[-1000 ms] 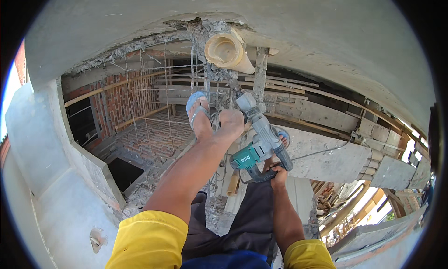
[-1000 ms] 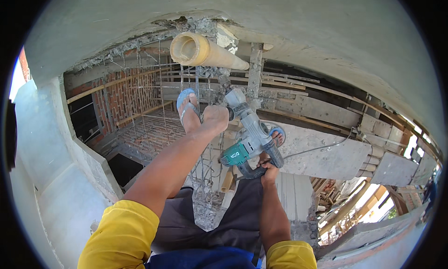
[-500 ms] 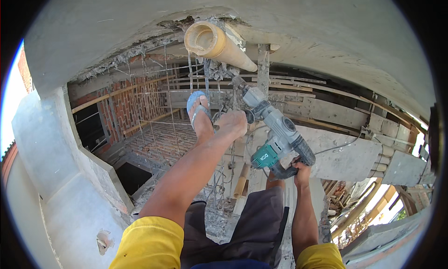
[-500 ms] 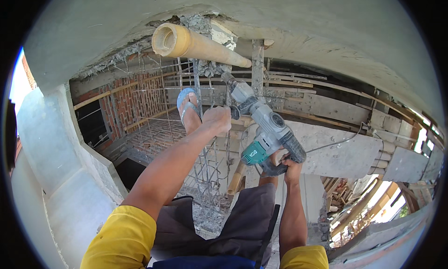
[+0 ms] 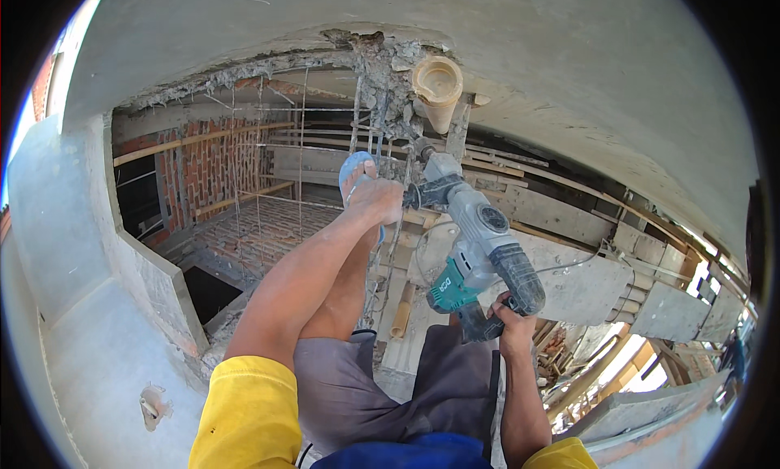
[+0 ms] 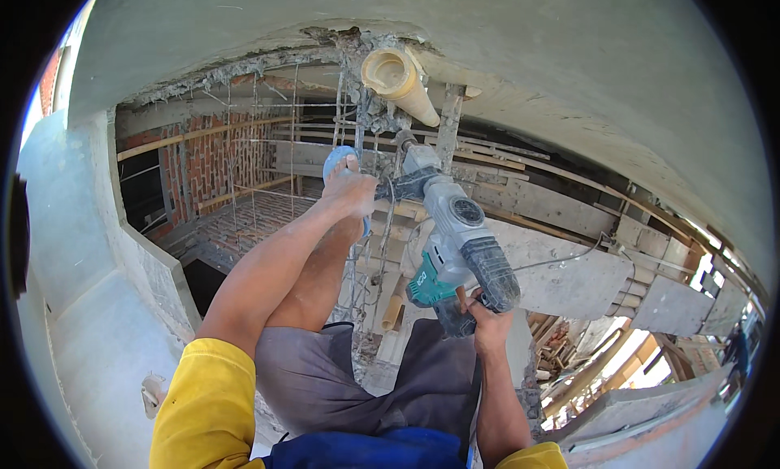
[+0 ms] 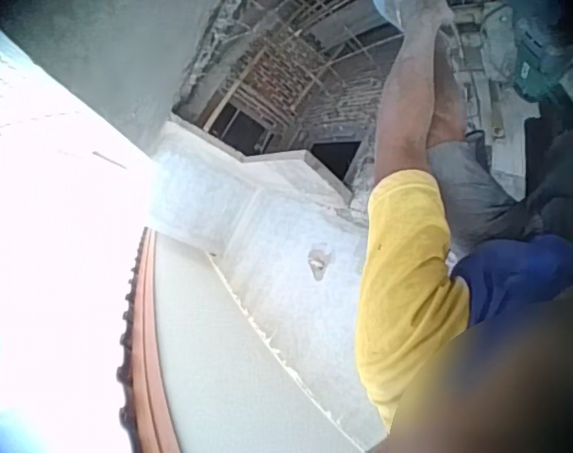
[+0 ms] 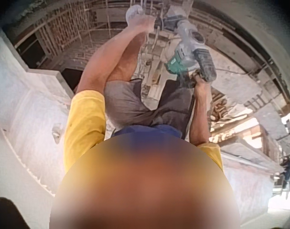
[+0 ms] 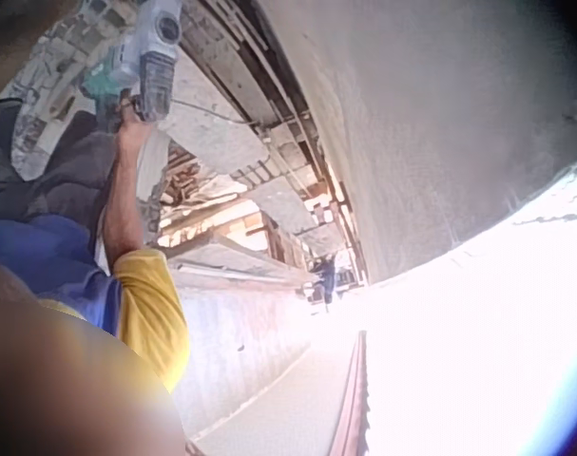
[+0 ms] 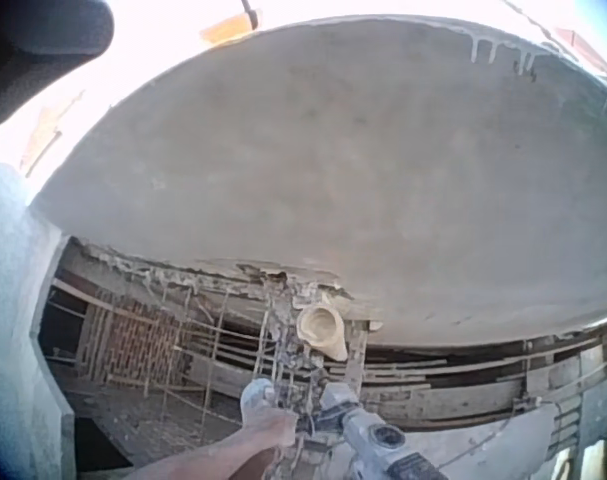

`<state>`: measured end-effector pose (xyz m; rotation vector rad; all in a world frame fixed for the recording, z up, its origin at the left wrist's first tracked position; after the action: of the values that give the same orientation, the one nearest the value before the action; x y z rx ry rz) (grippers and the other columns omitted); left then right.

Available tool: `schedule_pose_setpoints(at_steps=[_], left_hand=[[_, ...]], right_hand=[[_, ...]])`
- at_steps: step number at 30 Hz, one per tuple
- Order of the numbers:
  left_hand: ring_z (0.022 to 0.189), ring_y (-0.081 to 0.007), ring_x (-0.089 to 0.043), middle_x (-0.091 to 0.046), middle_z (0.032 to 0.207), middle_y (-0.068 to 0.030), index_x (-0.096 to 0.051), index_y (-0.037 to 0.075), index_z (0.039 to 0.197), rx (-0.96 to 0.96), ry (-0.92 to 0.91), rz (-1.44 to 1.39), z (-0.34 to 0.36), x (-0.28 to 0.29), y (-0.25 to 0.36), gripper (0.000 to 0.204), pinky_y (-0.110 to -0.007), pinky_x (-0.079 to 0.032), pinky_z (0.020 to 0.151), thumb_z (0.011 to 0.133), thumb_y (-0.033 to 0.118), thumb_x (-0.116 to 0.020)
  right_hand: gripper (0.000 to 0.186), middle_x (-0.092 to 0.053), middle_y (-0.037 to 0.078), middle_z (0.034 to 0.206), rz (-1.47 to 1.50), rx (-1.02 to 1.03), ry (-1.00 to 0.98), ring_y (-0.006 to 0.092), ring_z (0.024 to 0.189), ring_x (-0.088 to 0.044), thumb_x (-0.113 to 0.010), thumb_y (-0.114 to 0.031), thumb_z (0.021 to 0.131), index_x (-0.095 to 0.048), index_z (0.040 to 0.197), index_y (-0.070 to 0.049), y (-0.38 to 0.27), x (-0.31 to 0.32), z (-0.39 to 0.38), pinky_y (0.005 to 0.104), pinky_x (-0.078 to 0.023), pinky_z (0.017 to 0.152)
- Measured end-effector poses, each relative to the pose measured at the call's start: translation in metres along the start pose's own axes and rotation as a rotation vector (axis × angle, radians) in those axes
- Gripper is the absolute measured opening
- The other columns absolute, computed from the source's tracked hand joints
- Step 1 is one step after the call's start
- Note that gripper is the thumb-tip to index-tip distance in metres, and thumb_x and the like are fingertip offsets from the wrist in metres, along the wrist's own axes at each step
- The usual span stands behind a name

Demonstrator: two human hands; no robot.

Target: The person is using a jackhammer to drill and demolish a concrete section of a building.

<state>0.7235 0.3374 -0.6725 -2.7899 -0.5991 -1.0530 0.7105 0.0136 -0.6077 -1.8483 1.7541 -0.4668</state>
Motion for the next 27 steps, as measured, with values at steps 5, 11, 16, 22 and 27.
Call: schedule_pose_setpoints(at_steps=[5, 11, 16, 22, 27], left_hand=[[0.122, -0.046, -0.039, -0.046, 0.126, -0.0317, -0.06, -0.006, 0.109, 0.025, 0.226, -0.11, 0.018, -0.051, -0.032, 0.041, -0.051, -0.031, 0.102, 0.073, 0.012, -0.055], [0.134, -0.0379, -0.028, -0.035, 0.14, -0.0263, -0.043, -0.012, 0.127, 0.119, 0.155, -0.232, 0.015, -0.051, -0.039, 0.064, -0.046, -0.021, 0.109, 0.074, 0.022, -0.053], [0.128, -0.0428, -0.032, -0.037, 0.135, -0.0294, -0.023, -0.009, 0.136, 0.02, 0.375, -0.256, 0.025, -0.07, -0.052, 0.089, -0.047, -0.026, 0.106, 0.07, 0.03, -0.068], [0.128, -0.0371, -0.037, -0.041, 0.135, -0.0255, -0.034, -0.005, 0.134, 0.107, 0.27, -0.254, 0.035, -0.066, -0.047, 0.073, -0.045, -0.029, 0.104, 0.072, 0.027, -0.058], [0.129, -0.0417, -0.032, -0.035, 0.138, -0.0276, -0.025, -0.003, 0.139, 0.156, 0.227, -0.353, 0.043, -0.074, -0.051, 0.092, -0.047, -0.027, 0.106, 0.062, 0.024, -0.068]], right_hand=[[0.012, -0.063, 0.007, 0.073, -0.541, 0.223, -0.078, 0.0138, 0.067, -0.058, -0.059, 0.001, 0.071, -0.06, 0.082, 0.005, -0.07, -0.052, 0.007, 0.029, -0.045, 0.064], [0.015, -0.063, 0.008, 0.074, -0.711, 0.315, -0.14, 0.0123, 0.069, -0.056, -0.058, 0.001, 0.072, -0.061, 0.086, 0.004, -0.123, -0.098, -0.01, 0.0278, -0.045, 0.065], [0.022, -0.064, 0.013, 0.076, -0.745, 0.292, -0.157, 0.0168, 0.07, -0.06, -0.058, 0.003, 0.068, -0.061, 0.09, 0.005, -0.135, -0.12, -0.021, 0.0291, -0.047, 0.068], [0.034, -0.064, 0.025, 0.084, -0.946, 0.439, -0.214, 0.0411, 0.082, -0.063, -0.058, 0.002, 0.067, -0.057, 0.101, 0.004, -0.147, -0.155, 0.003, 0.0393, -0.05, 0.074], [0.035, -0.063, 0.026, 0.087, -1.015, 0.383, -0.194, 0.0443, 0.089, -0.059, -0.06, 0.001, 0.068, -0.057, 0.102, 0.004, -0.147, -0.156, 0.018, 0.0423, -0.049, 0.075]])
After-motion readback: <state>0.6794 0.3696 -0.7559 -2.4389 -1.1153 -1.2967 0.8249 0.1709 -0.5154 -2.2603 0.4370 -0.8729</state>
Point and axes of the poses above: each hand's wrist, its own z-axis towards the middle knuckle, its own x-axis out of the back of the hand, y = z × x, the point moved 1 cm from there along z, towards the middle knuckle
